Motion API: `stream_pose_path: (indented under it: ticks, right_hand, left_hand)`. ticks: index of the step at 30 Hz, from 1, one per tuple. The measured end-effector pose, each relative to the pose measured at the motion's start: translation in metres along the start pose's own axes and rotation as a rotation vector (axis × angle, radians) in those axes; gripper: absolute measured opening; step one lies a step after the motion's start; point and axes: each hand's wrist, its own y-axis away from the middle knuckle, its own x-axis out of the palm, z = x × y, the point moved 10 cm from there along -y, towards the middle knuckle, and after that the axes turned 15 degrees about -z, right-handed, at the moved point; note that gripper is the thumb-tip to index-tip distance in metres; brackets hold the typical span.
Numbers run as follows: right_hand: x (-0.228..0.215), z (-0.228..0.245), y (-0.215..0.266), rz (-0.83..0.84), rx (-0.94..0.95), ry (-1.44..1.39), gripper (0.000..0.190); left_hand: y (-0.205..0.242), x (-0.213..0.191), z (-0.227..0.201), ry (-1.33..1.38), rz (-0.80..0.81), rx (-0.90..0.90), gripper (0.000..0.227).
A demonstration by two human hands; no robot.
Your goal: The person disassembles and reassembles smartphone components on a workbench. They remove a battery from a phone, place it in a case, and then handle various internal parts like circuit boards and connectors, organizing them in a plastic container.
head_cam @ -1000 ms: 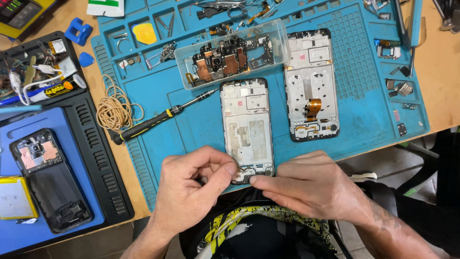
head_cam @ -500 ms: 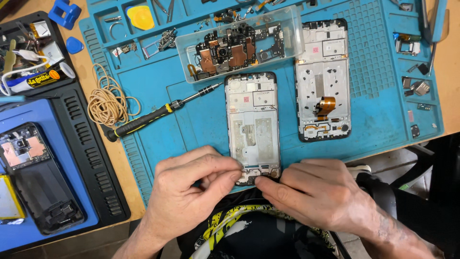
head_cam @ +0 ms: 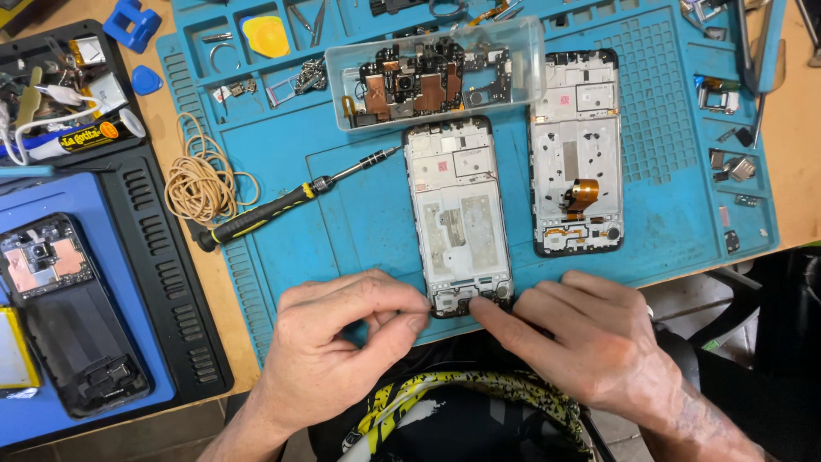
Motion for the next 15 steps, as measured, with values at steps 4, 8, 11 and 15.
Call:
stream_pose_path:
  ticks: [4, 8, 11, 15]
  right_hand:
    - [0.002, -0.004, 0.005, 0.009, 0.032, -0.019, 0.019]
    - [0.007, -0.012, 0.010, 0.004, 0.077, -0.077, 0.014]
    - [0.002, -0.021, -0.001, -0.027, 0.122, -0.066, 0.011]
    - [-0.008, -0.025, 0.018, -0.133, 0.145, -0.070, 0.017]
  left_hand:
    - [0.001, 0.001, 0.001, -0.036, 0.019, 0.000, 0.006]
    - [0.001, 0.002, 0.000, -0.069, 0.013, 0.004, 0.007]
    - [0.003, 0.000, -0.002, -0.093, -0.039, 0.030, 0.009]
    - [0.021, 0.014, 0.064, -0.318, -0.059, -0.365, 0.023]
